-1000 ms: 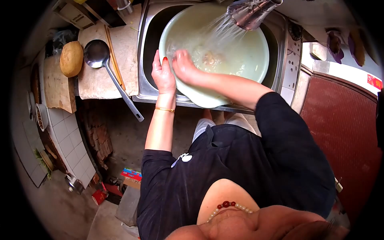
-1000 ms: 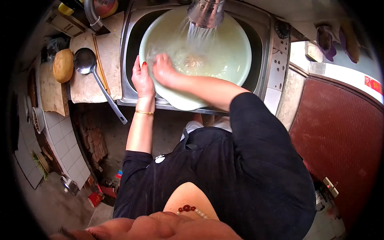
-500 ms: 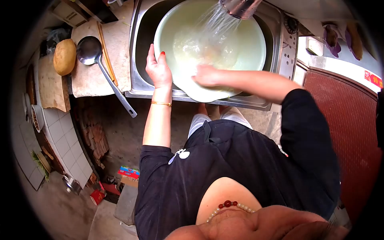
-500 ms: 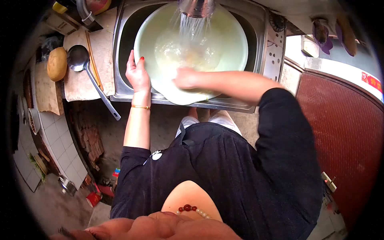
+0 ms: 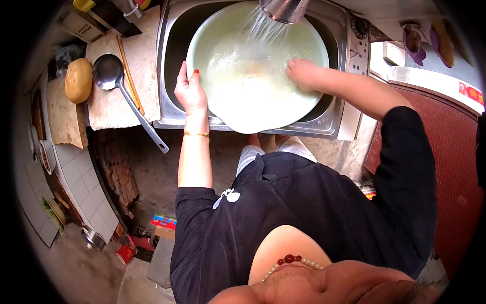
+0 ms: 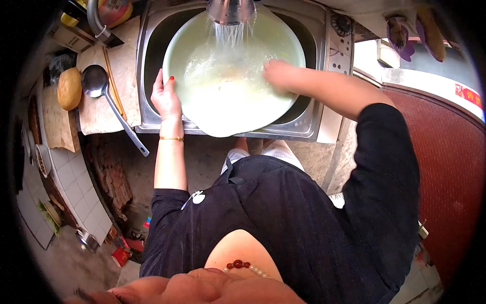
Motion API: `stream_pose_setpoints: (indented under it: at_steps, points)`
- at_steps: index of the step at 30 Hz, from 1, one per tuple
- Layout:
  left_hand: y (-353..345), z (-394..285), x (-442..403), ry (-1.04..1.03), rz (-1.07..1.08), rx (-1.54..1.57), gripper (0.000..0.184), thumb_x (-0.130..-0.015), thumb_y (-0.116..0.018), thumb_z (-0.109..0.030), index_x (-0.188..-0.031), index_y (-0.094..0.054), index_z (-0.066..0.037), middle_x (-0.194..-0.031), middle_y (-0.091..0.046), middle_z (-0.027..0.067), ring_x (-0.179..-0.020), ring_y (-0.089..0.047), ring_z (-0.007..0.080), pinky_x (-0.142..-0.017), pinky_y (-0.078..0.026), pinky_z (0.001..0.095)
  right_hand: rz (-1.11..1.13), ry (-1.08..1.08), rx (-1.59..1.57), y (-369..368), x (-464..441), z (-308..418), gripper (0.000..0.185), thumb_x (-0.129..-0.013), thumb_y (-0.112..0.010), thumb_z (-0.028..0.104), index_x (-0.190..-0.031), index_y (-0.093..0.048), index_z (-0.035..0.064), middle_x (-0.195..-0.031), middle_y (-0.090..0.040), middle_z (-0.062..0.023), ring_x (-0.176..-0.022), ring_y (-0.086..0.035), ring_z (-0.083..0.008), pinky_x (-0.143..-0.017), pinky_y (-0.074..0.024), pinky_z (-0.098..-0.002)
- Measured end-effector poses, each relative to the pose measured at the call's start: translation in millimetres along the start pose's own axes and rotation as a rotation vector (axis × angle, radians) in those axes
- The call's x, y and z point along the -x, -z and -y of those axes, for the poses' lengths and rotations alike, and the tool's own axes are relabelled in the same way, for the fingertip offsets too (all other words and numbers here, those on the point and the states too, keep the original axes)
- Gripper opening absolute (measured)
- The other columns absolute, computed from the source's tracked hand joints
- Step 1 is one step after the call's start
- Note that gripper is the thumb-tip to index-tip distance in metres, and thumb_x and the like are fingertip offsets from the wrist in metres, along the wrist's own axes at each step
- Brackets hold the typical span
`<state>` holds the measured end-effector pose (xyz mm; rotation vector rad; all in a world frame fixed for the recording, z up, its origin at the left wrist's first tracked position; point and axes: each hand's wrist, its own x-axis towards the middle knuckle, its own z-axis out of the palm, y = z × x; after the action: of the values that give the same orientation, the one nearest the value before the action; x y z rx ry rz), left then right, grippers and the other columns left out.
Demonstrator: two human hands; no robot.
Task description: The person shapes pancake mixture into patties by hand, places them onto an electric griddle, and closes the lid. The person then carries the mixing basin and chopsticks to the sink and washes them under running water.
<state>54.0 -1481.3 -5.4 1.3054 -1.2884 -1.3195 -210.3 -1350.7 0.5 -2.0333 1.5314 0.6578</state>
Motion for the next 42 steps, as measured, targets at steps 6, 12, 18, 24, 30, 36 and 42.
stream_pose_setpoints:
  at_steps: [6, 12, 18, 24, 30, 36, 42]
  points:
    - [-1, -4, 3, 0.006, 0.015, -0.015, 0.04, -0.08, -0.051, -0.001, -0.119, -0.045, 0.006, -0.108, -0.057, 0.0131, -0.092, -0.056, 0.0142, -0.081, -0.044, 0.0238, -0.08, 0.085, -0.68, -10, -103, 94, 0.038, -0.07, -0.049, 0.004, -0.107, -0.046, -0.0069, -0.109, -0.046, -0.0238, -0.097, -0.048, -0.0352, -0.086, -0.0397, -0.0403]
    - [-4, -10, 7, -0.013, 0.105, -0.058, 0.044, -0.081, -0.047, 0.0, -0.124, -0.041, 0.004, -0.113, -0.055, 0.0128, -0.096, -0.054, 0.015, -0.085, -0.042, 0.0257, -0.698, 0.178, -0.316, -1, -116, 96, 0.031, -0.077, -0.044, 0.01, -0.105, -0.047, -0.003, -0.109, -0.047, -0.0191, -0.097, -0.048, -0.0313, -0.086, -0.0394, -0.0408]
    - [-1, -8, 0, -0.145, 0.121, -0.263, 0.05, -0.077, -0.046, 0.001, -0.127, -0.039, 0.0, -0.116, -0.053, 0.0122, -0.098, -0.055, 0.0153, -0.087, -0.041, 0.026, -0.833, 0.244, -0.214, 15, -172, -58, 0.027, -0.083, -0.048, 0.023, -0.094, -0.056, -0.0012, -0.098, -0.057, -0.0156, -0.086, -0.056, -0.0265, -0.073, -0.0461, -0.0388]
    - [-4, -18, -1, -0.106, 0.045, -0.199, 0.049, -0.077, -0.047, 0.0, -0.126, -0.041, 0.0, -0.115, -0.055, 0.012, -0.097, -0.055, 0.0147, -0.085, -0.042, 0.0259, -0.301, -0.102, 0.159, 16, -11, -50, 0.03, -0.067, -0.052, 0.007, -0.096, -0.06, 0.0005, -0.106, -0.051, -0.0147, -0.097, -0.049, -0.0291, -0.087, -0.0391, -0.0386]
    - [-9, -21, -7, -0.167, 0.04, -0.285, 0.047, -0.077, -0.048, 0.0, -0.124, -0.044, -0.001, -0.112, -0.057, 0.0124, -0.093, -0.057, 0.0155, -0.083, -0.043, 0.0261, 0.126, -0.092, -0.041, 13, -1, -27, 0.032, -0.064, -0.059, 0.012, -0.092, -0.058, -0.0029, -0.104, -0.052, -0.0212, -0.1, -0.05, -0.0306, -0.084, -0.0422, -0.0375]
    - [-7, -27, -2, -0.146, 0.036, -0.276, 0.047, -0.077, -0.048, -0.001, -0.124, -0.044, -0.001, -0.111, -0.058, 0.0121, -0.091, -0.057, 0.0146, -0.082, -0.044, 0.0259, -0.619, -0.05, 0.291, 26, -23, -68, 0.026, -0.066, -0.052, 0.008, -0.09, -0.062, 0.002, -0.103, -0.051, -0.0154, -0.101, -0.045, -0.0272, -0.087, -0.0358, -0.0365]
    - [-12, -23, -6, -0.187, -0.015, -0.28, 0.046, -0.077, -0.048, -0.002, -0.123, -0.046, -0.001, -0.111, -0.058, 0.0119, -0.09, -0.058, 0.0153, -0.08, -0.045, 0.0261, 0.088, -0.059, -0.197, -16, 5, 17, 0.023, -0.061, -0.055, 0.003, -0.082, -0.061, -0.0027, -0.09, -0.058, -0.0223, -0.088, -0.057, -0.0332, -0.078, -0.0465, -0.036]
